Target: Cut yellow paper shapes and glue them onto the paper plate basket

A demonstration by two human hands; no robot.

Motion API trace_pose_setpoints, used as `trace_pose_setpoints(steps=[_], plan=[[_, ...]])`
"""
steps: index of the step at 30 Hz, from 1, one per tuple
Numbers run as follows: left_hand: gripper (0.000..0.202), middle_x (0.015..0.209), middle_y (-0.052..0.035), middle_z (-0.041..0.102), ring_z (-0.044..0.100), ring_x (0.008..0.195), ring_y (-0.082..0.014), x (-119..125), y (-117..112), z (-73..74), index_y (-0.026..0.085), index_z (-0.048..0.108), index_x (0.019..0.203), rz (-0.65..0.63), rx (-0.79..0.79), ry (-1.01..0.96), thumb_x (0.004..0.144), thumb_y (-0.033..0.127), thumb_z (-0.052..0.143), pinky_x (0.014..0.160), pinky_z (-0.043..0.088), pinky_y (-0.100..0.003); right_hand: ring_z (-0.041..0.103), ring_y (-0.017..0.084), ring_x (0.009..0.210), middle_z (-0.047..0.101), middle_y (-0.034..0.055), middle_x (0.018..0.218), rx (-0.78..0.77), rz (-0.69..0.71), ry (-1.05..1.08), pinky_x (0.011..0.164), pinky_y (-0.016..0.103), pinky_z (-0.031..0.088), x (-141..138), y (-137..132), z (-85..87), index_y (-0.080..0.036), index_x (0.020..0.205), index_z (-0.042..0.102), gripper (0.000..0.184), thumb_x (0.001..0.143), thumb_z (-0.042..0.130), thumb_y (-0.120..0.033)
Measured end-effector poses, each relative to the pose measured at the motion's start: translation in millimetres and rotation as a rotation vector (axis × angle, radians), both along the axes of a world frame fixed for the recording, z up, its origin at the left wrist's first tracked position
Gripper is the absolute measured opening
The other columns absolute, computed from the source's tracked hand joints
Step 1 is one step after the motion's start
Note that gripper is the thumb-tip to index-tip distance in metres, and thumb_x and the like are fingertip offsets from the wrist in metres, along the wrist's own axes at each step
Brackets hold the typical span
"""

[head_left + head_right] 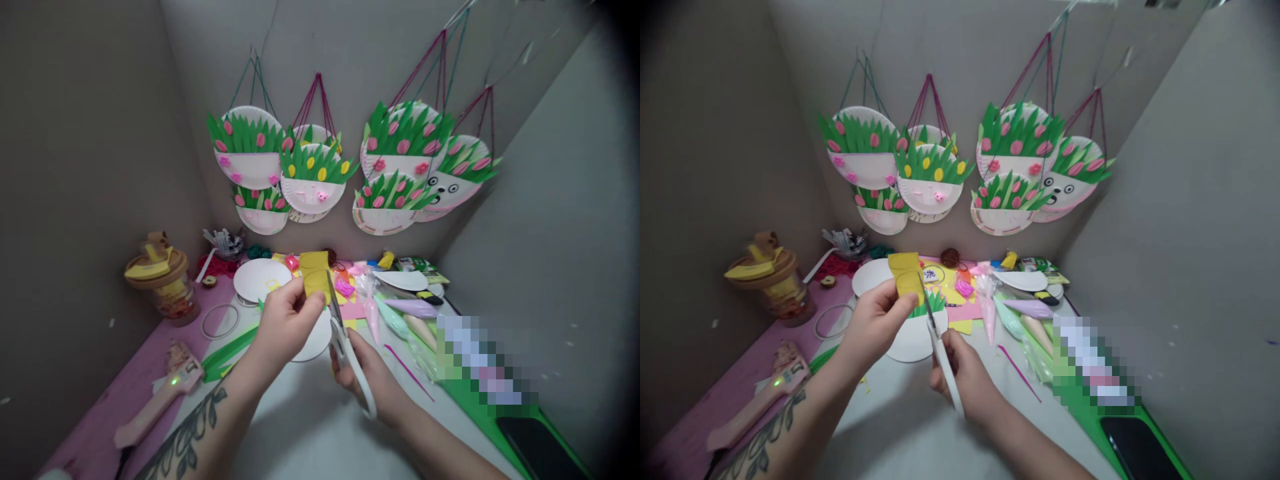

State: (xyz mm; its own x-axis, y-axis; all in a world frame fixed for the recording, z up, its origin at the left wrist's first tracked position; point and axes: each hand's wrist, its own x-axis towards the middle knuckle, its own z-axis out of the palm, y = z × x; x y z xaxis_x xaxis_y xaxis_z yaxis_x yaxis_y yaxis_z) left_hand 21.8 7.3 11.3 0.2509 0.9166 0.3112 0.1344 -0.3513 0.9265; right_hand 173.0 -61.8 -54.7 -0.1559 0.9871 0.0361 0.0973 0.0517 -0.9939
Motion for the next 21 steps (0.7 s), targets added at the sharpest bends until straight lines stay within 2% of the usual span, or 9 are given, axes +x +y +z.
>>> trace_pose_setpoints(steps=[7, 16, 21], plan=[[0.026, 0.056, 0.0043, 0.039, 0.035, 0.053, -0.0093, -3.0, 2.2, 1.4, 0.018, 0.047, 0.062, 0.018, -0.002, -0.013, 0.081, 0.035, 0.052, 0.049, 0.028, -0.022, 0.041, 0.010, 0.057, 0.048, -0.0027, 0.067, -0.022, 0.021, 0.034, 0.050, 0.022, 0.034, 1.2, 2.2, -6.2, -0.020, 0.077, 0.043, 0.067, 0.055, 0.064, -0.080], [0.026, 0.060, 0.0033, 0.044, 0.040, 0.057, -0.0101, -1.0, 0.0, 3.5, 0.017, 0.052, 0.071, -0.036, 0.001, -0.083, 0.083, 0.040, 0.051, 0.052, 0.033, -0.022, 0.040, 0.011, 0.058, 0.048, -0.0021, 0.067, 0.018, 0.016, 0.017, 0.052, 0.023, 0.033, 1.8, 1.6, -9.0, -0.019, 0.078, 0.044, 0.070, 0.055, 0.059, -0.083], [0.024, 0.059, 0.0041, 0.040, 0.038, 0.056, -0.0091, 2.4, -3.5, 2.9, 0.017, 0.048, 0.065, -0.011, 0.002, -0.021, 0.082, 0.035, 0.052, 0.051, 0.030, -0.022, 0.040, 0.011, 0.058, 0.048, -0.0018, 0.067, 0.033, -0.002, -0.007, 0.052, 0.024, 0.033, 1.2, 1.1, -7.6, -0.019, 0.077, 0.045, 0.070, 0.056, 0.058, -0.084]])
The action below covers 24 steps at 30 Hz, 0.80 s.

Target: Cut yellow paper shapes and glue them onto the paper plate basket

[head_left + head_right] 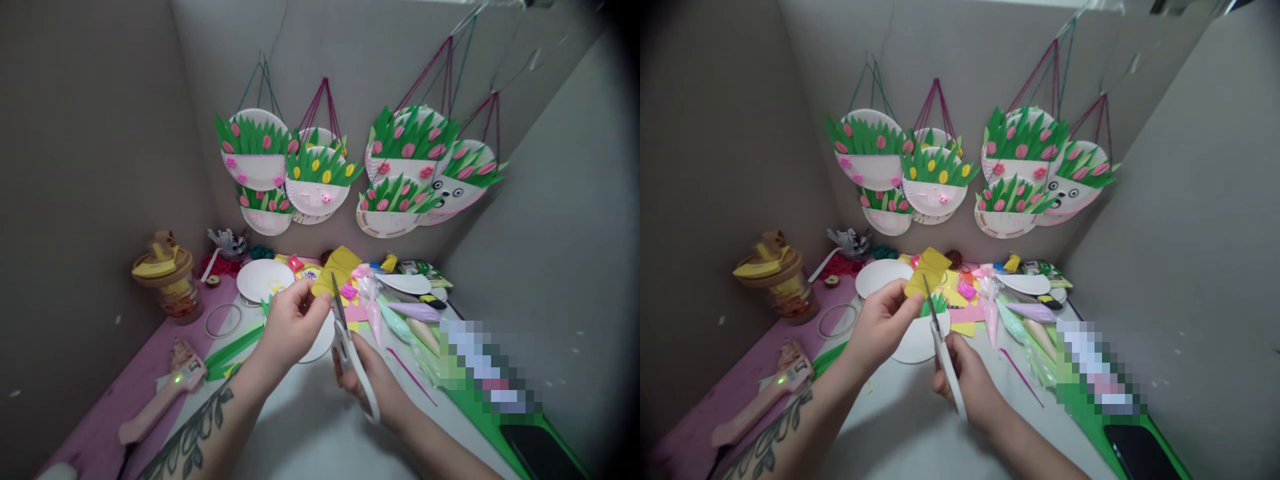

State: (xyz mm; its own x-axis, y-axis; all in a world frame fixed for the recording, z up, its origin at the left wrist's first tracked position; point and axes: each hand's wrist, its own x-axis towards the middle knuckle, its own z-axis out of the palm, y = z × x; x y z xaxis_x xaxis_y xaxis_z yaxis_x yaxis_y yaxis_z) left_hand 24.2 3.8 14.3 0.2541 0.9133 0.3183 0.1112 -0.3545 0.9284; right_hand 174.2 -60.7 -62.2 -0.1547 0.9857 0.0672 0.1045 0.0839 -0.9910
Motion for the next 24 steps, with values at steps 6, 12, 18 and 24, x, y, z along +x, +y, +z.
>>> trace_pose_setpoints(steps=[6, 12, 18, 24], plan=[[0.025, 0.056, 0.0058, 0.033, 0.033, 0.053, -0.0078, 0.3, -1.8, 2.0, 0.018, 0.042, 0.060, 0.018, -0.002, 0.065, 0.080, 0.031, 0.051, 0.049, 0.025, -0.022, 0.039, 0.011, 0.057, 0.047, -0.0026, 0.065, -0.011, 0.010, -0.002, 0.051, 0.023, 0.033, -0.5, 0.1, 3.2, -0.020, 0.076, 0.043, 0.070, 0.055, 0.057, -0.085], [0.022, 0.056, 0.0054, 0.035, 0.035, 0.053, -0.0080, -1.4, -1.5, 4.1, 0.017, 0.046, 0.062, -0.001, -0.026, 0.070, 0.078, 0.031, 0.051, 0.049, 0.026, -0.022, 0.038, 0.010, 0.057, 0.046, -0.0033, 0.066, -0.018, 0.018, 0.016, 0.051, 0.023, 0.032, 1.4, 1.0, 0.6, -0.020, 0.076, 0.042, 0.067, 0.056, 0.062, -0.081], [0.022, 0.055, 0.0050, 0.036, 0.035, 0.052, -0.0083, -3.4, -0.1, 5.0, 0.018, 0.046, 0.060, 0.017, -0.019, 0.054, 0.078, 0.030, 0.050, 0.048, 0.027, -0.021, 0.039, 0.011, 0.059, 0.047, -0.0031, 0.067, -0.012, 0.016, 0.006, 0.052, 0.023, 0.033, 2.9, 1.4, -0.8, -0.020, 0.076, 0.042, 0.065, 0.057, 0.064, -0.079], [0.022, 0.055, 0.0045, 0.038, 0.036, 0.053, -0.0086, -5.9, 0.4, 4.8, 0.018, 0.047, 0.061, 0.019, -0.004, 0.057, 0.079, 0.031, 0.051, 0.049, 0.028, -0.021, 0.040, 0.011, 0.058, 0.047, -0.0032, 0.067, -0.011, 0.014, -0.006, 0.052, 0.023, 0.034, 2.4, 1.5, -1.0, -0.020, 0.076, 0.042, 0.064, 0.058, 0.065, -0.077]])
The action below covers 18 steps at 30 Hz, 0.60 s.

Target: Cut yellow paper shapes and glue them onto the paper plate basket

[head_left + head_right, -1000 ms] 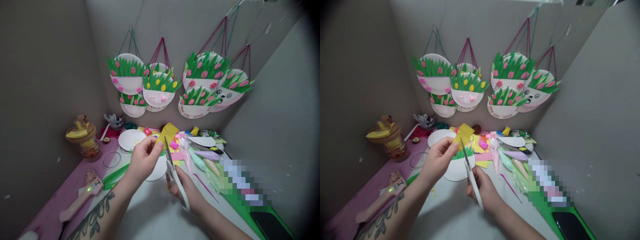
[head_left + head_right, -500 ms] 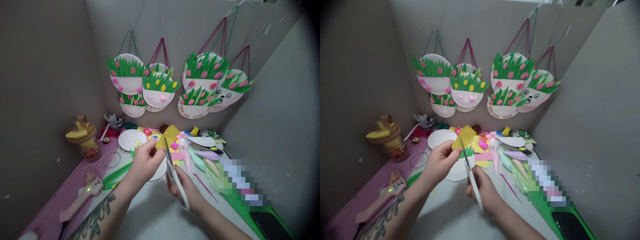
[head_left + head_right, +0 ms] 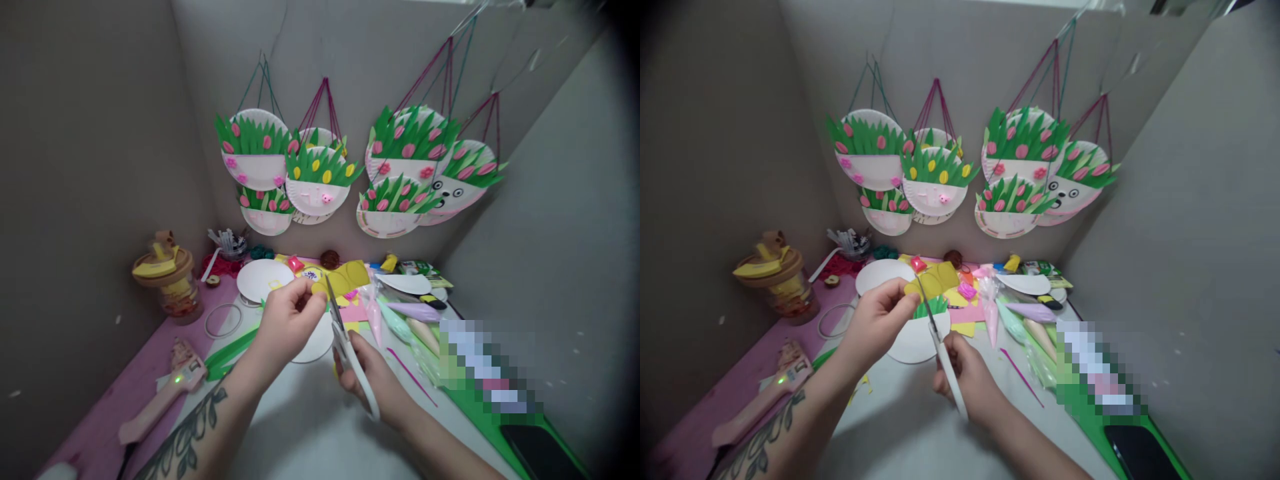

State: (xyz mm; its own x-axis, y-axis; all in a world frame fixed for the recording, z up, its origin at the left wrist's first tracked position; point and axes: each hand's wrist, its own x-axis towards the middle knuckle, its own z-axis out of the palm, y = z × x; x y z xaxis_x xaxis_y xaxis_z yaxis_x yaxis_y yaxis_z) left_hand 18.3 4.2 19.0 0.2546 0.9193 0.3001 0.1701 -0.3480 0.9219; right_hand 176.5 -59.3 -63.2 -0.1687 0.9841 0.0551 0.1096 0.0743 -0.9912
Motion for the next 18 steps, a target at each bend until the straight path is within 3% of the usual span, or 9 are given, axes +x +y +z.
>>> trace_pose_setpoints(steps=[7, 18], plan=[[0.021, 0.055, 0.0047, 0.039, 0.035, 0.052, -0.0086, -0.1, -2.3, 6.3, 0.018, 0.048, 0.062, -0.029, -0.009, 0.032, 0.078, 0.030, 0.051, 0.049, 0.028, -0.021, 0.040, 0.012, 0.058, 0.047, -0.0027, 0.067, 0.001, 0.004, 0.000, 0.052, 0.025, 0.035, 0.2, 1.1, 0.2, -0.022, 0.075, 0.040, 0.063, 0.059, 0.065, -0.077], [0.022, 0.056, 0.0045, 0.039, 0.036, 0.054, -0.0089, -1.2, 0.1, 2.4, 0.018, 0.046, 0.063, -0.018, 0.019, 0.040, 0.080, 0.031, 0.049, 0.050, 0.029, -0.021, 0.041, 0.011, 0.058, 0.047, -0.0033, 0.067, -0.005, 0.000, 0.035, 0.052, 0.024, 0.035, 1.6, 2.8, -5.6, -0.021, 0.075, 0.040, 0.063, 0.057, 0.066, -0.076]])
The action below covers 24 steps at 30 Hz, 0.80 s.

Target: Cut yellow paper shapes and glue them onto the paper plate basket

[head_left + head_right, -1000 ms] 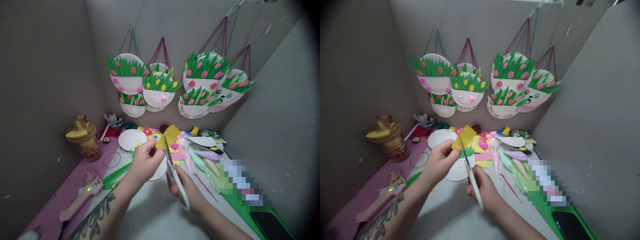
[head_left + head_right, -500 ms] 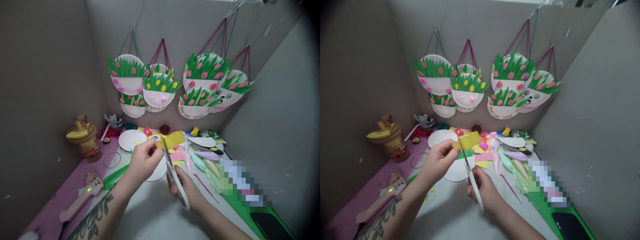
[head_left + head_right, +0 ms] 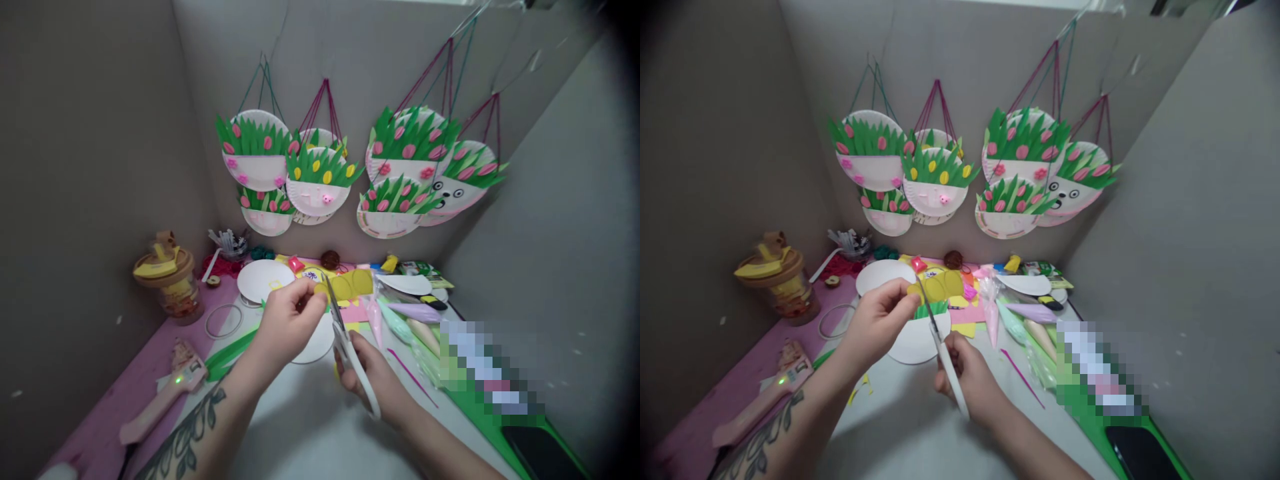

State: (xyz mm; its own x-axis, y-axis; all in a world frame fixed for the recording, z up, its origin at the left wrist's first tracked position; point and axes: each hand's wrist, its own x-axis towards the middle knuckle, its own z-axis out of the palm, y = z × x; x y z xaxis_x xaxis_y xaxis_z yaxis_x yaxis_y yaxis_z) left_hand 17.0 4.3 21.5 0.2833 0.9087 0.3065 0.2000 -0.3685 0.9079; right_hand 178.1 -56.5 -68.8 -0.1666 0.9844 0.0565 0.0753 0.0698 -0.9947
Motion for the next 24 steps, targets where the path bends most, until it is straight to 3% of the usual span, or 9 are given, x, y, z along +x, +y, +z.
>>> trace_pose_setpoints(steps=[6, 15, 24], plan=[[0.022, 0.056, 0.0048, 0.037, 0.035, 0.053, -0.0088, -1.0, -1.3, 3.8, 0.018, 0.045, 0.061, -0.028, 0.014, 0.036, 0.080, 0.028, 0.049, 0.050, 0.027, -0.021, 0.041, 0.012, 0.058, 0.047, -0.0026, 0.067, 0.015, -0.008, -0.031, 0.051, 0.024, 0.036, -1.2, -1.2, 6.5, -0.021, 0.074, 0.042, 0.064, 0.057, 0.065, -0.078], [0.022, 0.056, 0.0048, 0.037, 0.035, 0.054, -0.0088, -0.5, -0.6, 3.6, 0.018, 0.045, 0.061, -0.029, 0.003, 0.013, 0.080, 0.027, 0.049, 0.050, 0.028, -0.021, 0.040, 0.012, 0.058, 0.047, -0.0027, 0.067, 0.001, -0.001, 0.007, 0.051, 0.024, 0.034, 0.1, 0.0, -1.1, -0.021, 0.076, 0.043, 0.065, 0.055, 0.064, -0.080], [0.021, 0.056, 0.0050, 0.036, 0.034, 0.054, -0.0088, -0.2, -0.7, 3.1, 0.018, 0.044, 0.060, -0.061, 0.034, 0.058, 0.080, 0.025, 0.048, 0.051, 0.027, -0.022, 0.040, 0.012, 0.058, 0.048, -0.0014, 0.067, 0.027, -0.006, -0.055, 0.051, 0.025, 0.036, -2.2, -1.4, 8.5, -0.021, 0.074, 0.042, 0.067, 0.056, 0.057, -0.084]])
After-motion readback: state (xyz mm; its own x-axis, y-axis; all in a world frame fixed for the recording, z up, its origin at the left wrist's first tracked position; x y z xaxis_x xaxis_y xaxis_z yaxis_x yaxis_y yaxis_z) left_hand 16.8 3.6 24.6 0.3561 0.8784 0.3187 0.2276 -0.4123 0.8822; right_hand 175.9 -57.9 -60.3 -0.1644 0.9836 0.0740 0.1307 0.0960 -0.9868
